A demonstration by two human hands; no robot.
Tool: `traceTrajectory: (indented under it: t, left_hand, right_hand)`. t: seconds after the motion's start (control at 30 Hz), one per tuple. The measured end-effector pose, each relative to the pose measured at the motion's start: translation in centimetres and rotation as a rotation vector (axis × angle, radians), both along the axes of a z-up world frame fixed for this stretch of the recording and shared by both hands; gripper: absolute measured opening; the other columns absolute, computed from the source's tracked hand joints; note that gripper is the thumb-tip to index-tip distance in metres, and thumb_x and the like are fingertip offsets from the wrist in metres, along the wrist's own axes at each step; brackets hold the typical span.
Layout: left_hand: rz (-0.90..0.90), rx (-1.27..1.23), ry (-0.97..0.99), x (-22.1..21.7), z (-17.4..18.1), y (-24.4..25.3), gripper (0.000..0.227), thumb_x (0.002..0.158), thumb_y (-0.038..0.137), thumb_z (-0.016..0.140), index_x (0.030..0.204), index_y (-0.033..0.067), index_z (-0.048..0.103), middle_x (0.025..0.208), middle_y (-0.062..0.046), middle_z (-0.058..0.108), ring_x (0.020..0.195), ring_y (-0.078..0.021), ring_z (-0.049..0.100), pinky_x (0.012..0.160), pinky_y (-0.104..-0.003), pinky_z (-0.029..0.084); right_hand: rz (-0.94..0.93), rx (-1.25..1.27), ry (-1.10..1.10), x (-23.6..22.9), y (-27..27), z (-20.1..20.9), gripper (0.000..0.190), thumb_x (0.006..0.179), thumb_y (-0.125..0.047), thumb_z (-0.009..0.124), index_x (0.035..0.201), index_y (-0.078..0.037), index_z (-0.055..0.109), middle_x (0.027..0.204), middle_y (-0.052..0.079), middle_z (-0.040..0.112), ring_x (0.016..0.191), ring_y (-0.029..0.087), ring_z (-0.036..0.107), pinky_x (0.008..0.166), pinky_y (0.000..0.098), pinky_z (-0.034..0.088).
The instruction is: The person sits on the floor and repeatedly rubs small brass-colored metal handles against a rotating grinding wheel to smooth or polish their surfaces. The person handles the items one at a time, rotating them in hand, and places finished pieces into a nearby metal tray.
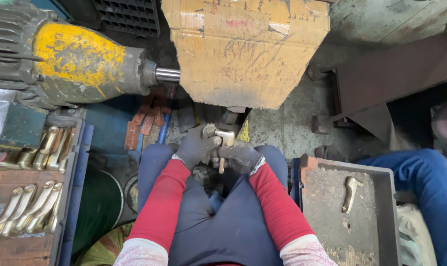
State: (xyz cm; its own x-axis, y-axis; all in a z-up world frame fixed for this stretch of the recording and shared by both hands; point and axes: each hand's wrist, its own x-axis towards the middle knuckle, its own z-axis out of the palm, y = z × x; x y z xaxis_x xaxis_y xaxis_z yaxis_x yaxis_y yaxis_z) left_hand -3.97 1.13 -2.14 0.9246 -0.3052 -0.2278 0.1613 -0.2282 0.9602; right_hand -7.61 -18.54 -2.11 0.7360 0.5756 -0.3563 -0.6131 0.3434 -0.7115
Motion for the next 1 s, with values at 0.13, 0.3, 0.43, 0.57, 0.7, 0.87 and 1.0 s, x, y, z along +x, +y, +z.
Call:
traceTrajectory:
  t: [0.13,0.3,0.43,0.57,0.7,0.87,1.0]
  left_hand:
    - [0.052,-0.119,-0.049,0.9,-1.4,-0.5,0.04,0.081,0.021,0.076,0.112,-0.0011,0.068,0.099,-0.008,0.073,0.09,-0.0116,0.064,0.08,-0.033,0.056]
    - [0.053,0.042,-0.038,1.8,-2.8,-0.8,0.038,0.081,0.022,0.076,0.109,-0.0017,0.068,0.094,-0.009,0.071,0.087,-0.0153,0.065,0.079,-0.034,0.054]
    - [0.024,0.152,0.015,2.2,-2.8,-1.0,0.035,0.086,0.019,0.079,0.106,-0.0038,0.062,0.09,-0.011,0.064,0.084,-0.0186,0.058,0.075,-0.039,0.052]
    - [0.057,-0.2,0.158,2.3,-3.1,-1.4,0.028,0.085,0.012,0.072,0.108,0.0005,0.06,0.091,-0.004,0.066,0.083,-0.0146,0.061,0.07,-0.037,0.052]
    - [0.083,-0.392,0.354,2.5,-4.3,-1.8,0.025,0.087,0.009,0.071,0.105,-0.0041,0.06,0.092,-0.008,0.064,0.081,-0.0186,0.059,0.065,-0.04,0.049]
    - [0.125,-0.007,-0.054,2.9,-5.5,-1.9,0.043,0.087,0.012,0.077,0.119,-0.006,0.055,0.108,-0.014,0.066,0.098,-0.021,0.063,0.082,-0.037,0.051]
    - [0.116,-0.033,0.049,3.1,-6.8,-2.2,0.036,0.088,0.015,0.073,0.117,-0.0042,0.062,0.108,-0.016,0.072,0.098,-0.0228,0.069,0.084,-0.037,0.054]
  right_hand:
    - [-0.086,-0.022,0.082,0.8,0.1,-1.2,0.032,0.09,-0.005,0.07,0.121,-0.003,0.064,0.1,0.01,0.072,0.084,0.02,0.069,0.076,0.0385,0.061]
    - [-0.206,-0.167,0.097,1.4,0.6,-3.4,0.031,0.086,0.003,0.072,0.117,-0.002,0.067,0.096,0.009,0.072,0.08,0.02,0.071,0.07,0.0389,0.06]
    - [-0.202,-0.138,0.22,1.4,1.0,-3.0,0.022,0.088,0.004,0.069,0.109,-0.003,0.065,0.087,0.009,0.068,0.073,0.022,0.07,0.066,0.0424,0.062]
    - [-0.246,-0.054,0.305,1.4,1.3,-1.5,0.021,0.087,0.003,0.066,0.103,-0.01,0.062,0.082,0.009,0.067,0.071,0.023,0.071,0.062,0.0413,0.061]
    - [-0.294,-0.086,0.384,1.8,1.7,-1.1,0.021,0.084,0.001,0.065,0.101,-0.011,0.061,0.082,0.01,0.069,0.068,0.025,0.073,0.059,0.041,0.061]
    - [-0.31,0.004,0.429,2.3,1.7,-2.5,0.014,0.089,-0.003,0.068,0.103,-0.001,0.064,0.084,0.014,0.07,0.066,0.024,0.071,0.062,0.041,0.063]
    - [-0.4,0.0,0.411,2.3,1.5,-4.5,0.015,0.09,-0.002,0.069,0.104,-0.002,0.066,0.084,0.011,0.07,0.065,0.02,0.07,0.06,0.0368,0.06]
